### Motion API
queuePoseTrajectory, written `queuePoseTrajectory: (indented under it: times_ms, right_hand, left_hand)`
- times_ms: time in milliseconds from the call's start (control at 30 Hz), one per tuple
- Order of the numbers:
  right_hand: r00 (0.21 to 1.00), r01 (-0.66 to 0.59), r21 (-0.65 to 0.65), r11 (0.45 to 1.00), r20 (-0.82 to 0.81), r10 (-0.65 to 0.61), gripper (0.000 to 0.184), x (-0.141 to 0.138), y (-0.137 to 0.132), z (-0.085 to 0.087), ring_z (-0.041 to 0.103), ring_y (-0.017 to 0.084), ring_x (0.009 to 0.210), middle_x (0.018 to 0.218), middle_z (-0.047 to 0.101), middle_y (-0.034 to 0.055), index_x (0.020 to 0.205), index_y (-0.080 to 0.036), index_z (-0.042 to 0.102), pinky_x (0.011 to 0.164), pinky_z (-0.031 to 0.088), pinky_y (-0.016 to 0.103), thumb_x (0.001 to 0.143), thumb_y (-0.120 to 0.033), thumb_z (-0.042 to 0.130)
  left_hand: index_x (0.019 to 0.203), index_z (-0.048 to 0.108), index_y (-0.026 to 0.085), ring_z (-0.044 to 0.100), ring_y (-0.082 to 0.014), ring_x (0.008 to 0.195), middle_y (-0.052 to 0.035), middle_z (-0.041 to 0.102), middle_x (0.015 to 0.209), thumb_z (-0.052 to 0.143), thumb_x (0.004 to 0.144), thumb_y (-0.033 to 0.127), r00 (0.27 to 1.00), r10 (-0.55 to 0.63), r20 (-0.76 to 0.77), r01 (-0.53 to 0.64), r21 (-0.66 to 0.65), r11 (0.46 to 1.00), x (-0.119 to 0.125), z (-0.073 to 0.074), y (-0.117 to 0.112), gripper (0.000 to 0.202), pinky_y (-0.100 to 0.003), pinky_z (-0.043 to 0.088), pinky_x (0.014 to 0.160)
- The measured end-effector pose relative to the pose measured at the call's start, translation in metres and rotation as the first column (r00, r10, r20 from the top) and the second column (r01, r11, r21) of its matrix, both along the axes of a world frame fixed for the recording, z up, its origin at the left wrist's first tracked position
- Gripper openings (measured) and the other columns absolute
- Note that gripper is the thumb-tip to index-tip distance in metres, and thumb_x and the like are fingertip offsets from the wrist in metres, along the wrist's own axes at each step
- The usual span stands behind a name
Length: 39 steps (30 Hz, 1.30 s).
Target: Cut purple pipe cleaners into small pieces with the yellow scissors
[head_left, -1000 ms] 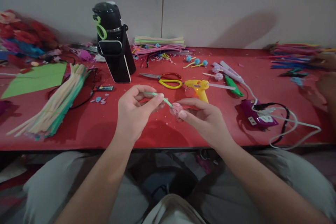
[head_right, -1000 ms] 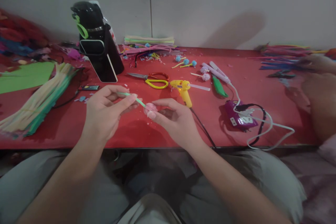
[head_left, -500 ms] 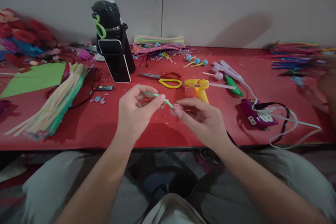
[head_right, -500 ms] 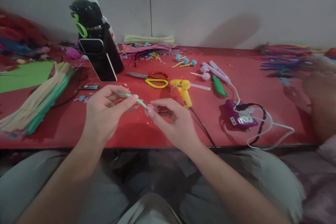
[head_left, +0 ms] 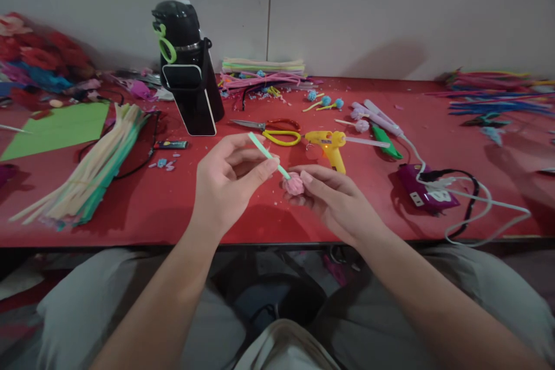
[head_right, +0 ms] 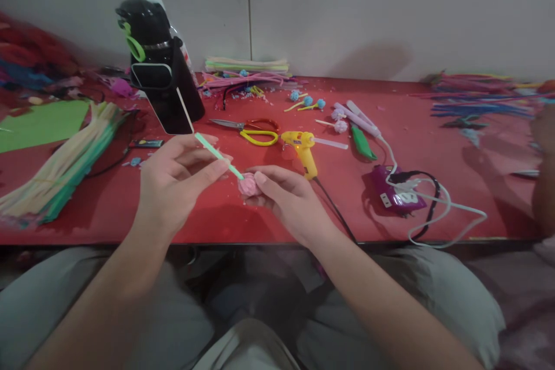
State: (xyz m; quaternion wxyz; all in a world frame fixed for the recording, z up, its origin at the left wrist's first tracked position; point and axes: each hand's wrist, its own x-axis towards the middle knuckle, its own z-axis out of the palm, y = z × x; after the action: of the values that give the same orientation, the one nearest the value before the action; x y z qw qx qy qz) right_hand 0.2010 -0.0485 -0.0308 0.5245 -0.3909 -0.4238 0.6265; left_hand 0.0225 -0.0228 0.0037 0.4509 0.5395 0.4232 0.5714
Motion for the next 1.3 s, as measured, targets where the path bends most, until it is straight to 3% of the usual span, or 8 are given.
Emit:
queuePoseTrajectory:
  times_ms: [167, 300, 400, 567, 900, 1033, 1167, 1300]
  right_hand:
    - [0.997, 0.025, 0.026, 0.999, 0.07, -0.027, 0.034, -0.001, 0.0, -0.0011, 0.072, 0.022, 0.099, 0.105, 0.076, 0.007, 0.102, -0.023, 0.075, 0.09, 0.061, 0.042, 0.085, -0.052, 0.074]
    - [0.972, 0.042, 0.164, 0.986, 0.22, -0.078, 0.034, -0.0024, -0.0011, -0.0008, 0.072, 0.021, 0.096, 0.104, 0.077, 0.0059, 0.104, -0.024, 0.075, 0.091, 0.06, 0.041, 0.077, -0.044, 0.083]
    - [0.955, 0.024, 0.191, 0.981, 0.287, -0.08, 0.032, -0.0039, -0.0023, -0.0021, 0.073, 0.02, 0.089, 0.097, 0.077, 0.0043, 0.101, -0.024, 0.075, 0.087, 0.062, 0.04, 0.076, -0.042, 0.084]
    - [0.952, 0.009, 0.227, 0.974, 0.297, -0.077, 0.025, -0.0046, -0.0024, -0.0048, 0.072, 0.019, 0.083, 0.088, 0.076, 0.0024, 0.095, -0.023, 0.076, 0.083, 0.063, 0.037, 0.077, -0.039, 0.083]
    - [0.946, -0.047, 0.247, 0.968, 0.323, -0.037, 0.025, -0.0032, -0.0029, -0.002, 0.071, 0.019, 0.085, 0.088, 0.074, 0.0032, 0.09, -0.021, 0.075, 0.085, 0.061, 0.036, 0.076, -0.04, 0.084]
    - [0.946, -0.102, 0.264, 0.959, 0.325, 0.011, 0.034, 0.0003, -0.0019, -0.0033, 0.07, 0.02, 0.095, 0.101, 0.072, 0.0053, 0.103, -0.022, 0.073, 0.093, 0.059, 0.039, 0.075, -0.036, 0.086]
    - [0.927, -0.051, 0.267, 0.962, 0.37, -0.054, 0.055, 0.0035, 0.0, -0.006, 0.067, 0.021, 0.097, 0.111, 0.071, 0.0071, 0.119, -0.023, 0.068, 0.092, 0.058, 0.041, 0.07, -0.036, 0.09]
    - [0.893, 0.011, 0.325, 0.946, 0.423, -0.156, 0.04, 0.0029, -0.0003, -0.006, 0.066, 0.019, 0.093, 0.104, 0.069, 0.0061, 0.106, -0.022, 0.069, 0.084, 0.057, 0.036, 0.074, -0.038, 0.087]
  left_hand:
    - [0.083, 0.074, 0.021, 0.074, -0.0188, 0.079, -0.0018, 0.075, 0.08, 0.086, 0.071, 0.024, 0.998, 0.036, -0.056, -0.035, 0.02, 0.999, 0.0002, -0.0006, -0.0014, 0.017, -0.03, 0.062, 0.079]
    - [0.082, 0.075, 0.021, 0.073, -0.0178, 0.077, -0.0022, 0.075, 0.081, 0.085, 0.071, 0.023, 0.996, 0.004, -0.086, -0.002, 0.028, 1.0, 0.0001, -0.0003, -0.0021, 0.015, -0.03, 0.061, 0.077]
    - [0.082, 0.075, 0.021, 0.072, -0.0174, 0.076, -0.0017, 0.074, 0.079, 0.084, 0.073, 0.023, 0.994, -0.013, -0.105, 0.017, 0.034, 0.999, 0.0004, -0.0005, -0.0028, 0.013, -0.029, 0.061, 0.075]
    - [0.083, 0.075, 0.022, 0.072, -0.0167, 0.074, -0.0013, 0.074, 0.079, 0.083, 0.074, 0.022, 0.991, -0.045, -0.123, 0.05, 0.043, 0.998, 0.0009, -0.0016, -0.0039, 0.011, -0.027, 0.061, 0.073]
    - [0.085, 0.076, 0.021, 0.073, -0.0179, 0.076, -0.0027, 0.076, 0.081, 0.084, 0.073, 0.024, 0.986, -0.057, -0.155, 0.063, 0.036, 0.997, 0.001, -0.0025, -0.0048, 0.014, -0.028, 0.062, 0.073]
    - [0.086, 0.075, 0.02, 0.074, -0.0162, 0.075, -0.0019, 0.076, 0.081, 0.082, 0.075, 0.022, 0.978, -0.039, -0.205, 0.06, 0.097, 0.993, 0.0, -0.0034, -0.004, 0.013, -0.026, 0.063, 0.072]
    - [0.089, 0.075, 0.019, 0.074, -0.0157, 0.077, -0.0018, 0.077, 0.083, 0.081, 0.076, 0.023, 0.971, -0.005, -0.241, 0.045, 0.159, 0.986, -0.0021, -0.0062, -0.0023, 0.015, -0.025, 0.063, 0.074]
    - [0.092, 0.075, 0.019, 0.074, -0.0159, 0.079, -0.002, 0.077, 0.085, 0.08, 0.077, 0.024, 0.968, -0.005, -0.25, 0.047, 0.161, 0.986, -0.0032, -0.0081, -0.0008, 0.017, -0.026, 0.064, 0.076]
